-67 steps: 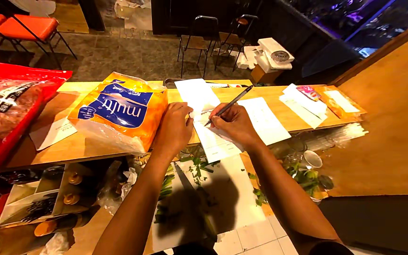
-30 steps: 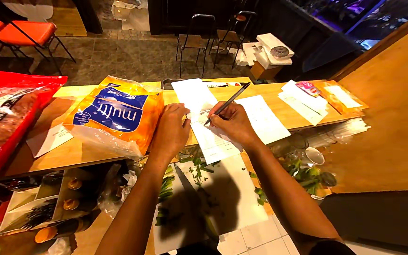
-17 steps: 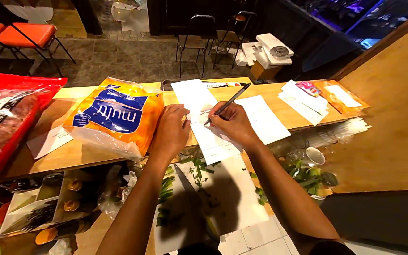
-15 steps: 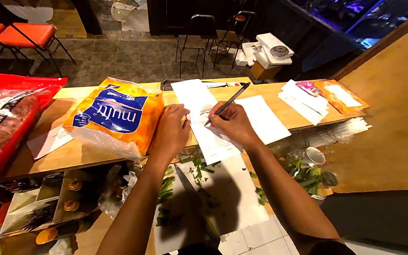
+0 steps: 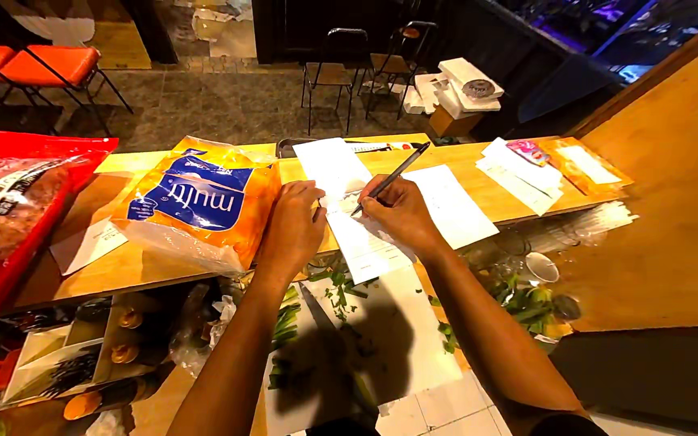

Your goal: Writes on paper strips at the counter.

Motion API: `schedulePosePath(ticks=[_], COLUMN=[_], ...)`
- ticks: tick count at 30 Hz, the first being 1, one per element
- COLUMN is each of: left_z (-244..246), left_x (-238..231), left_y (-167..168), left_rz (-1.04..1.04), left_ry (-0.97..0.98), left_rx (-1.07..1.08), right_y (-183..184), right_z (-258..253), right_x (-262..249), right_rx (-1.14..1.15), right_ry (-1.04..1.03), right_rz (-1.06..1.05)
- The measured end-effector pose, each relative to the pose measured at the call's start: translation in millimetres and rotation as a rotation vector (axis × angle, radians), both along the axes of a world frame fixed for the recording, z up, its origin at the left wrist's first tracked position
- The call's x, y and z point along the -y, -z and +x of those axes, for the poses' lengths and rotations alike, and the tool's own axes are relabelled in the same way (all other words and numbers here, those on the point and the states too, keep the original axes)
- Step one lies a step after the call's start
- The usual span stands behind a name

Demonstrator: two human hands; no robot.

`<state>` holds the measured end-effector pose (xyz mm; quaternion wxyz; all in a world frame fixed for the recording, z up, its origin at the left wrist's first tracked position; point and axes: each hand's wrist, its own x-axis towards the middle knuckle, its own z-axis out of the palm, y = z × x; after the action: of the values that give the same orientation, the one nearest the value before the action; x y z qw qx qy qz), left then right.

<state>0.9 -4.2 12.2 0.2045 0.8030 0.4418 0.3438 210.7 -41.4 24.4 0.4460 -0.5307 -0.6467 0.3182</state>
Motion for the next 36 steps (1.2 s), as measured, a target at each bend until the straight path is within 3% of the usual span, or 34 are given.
schedulePosePath(ticks=[36], left_z=[-0.2], left_x=[-1.3], left_y=[0.7], left_rz=[-0.012], left_ry=[-0.001], left_rx=[-0.014], right_y=[4.2], right_z=[5.6], right_x=[-12.5], right_rx=[-0.034], right_ry=[0.046], right_rz=[0.042])
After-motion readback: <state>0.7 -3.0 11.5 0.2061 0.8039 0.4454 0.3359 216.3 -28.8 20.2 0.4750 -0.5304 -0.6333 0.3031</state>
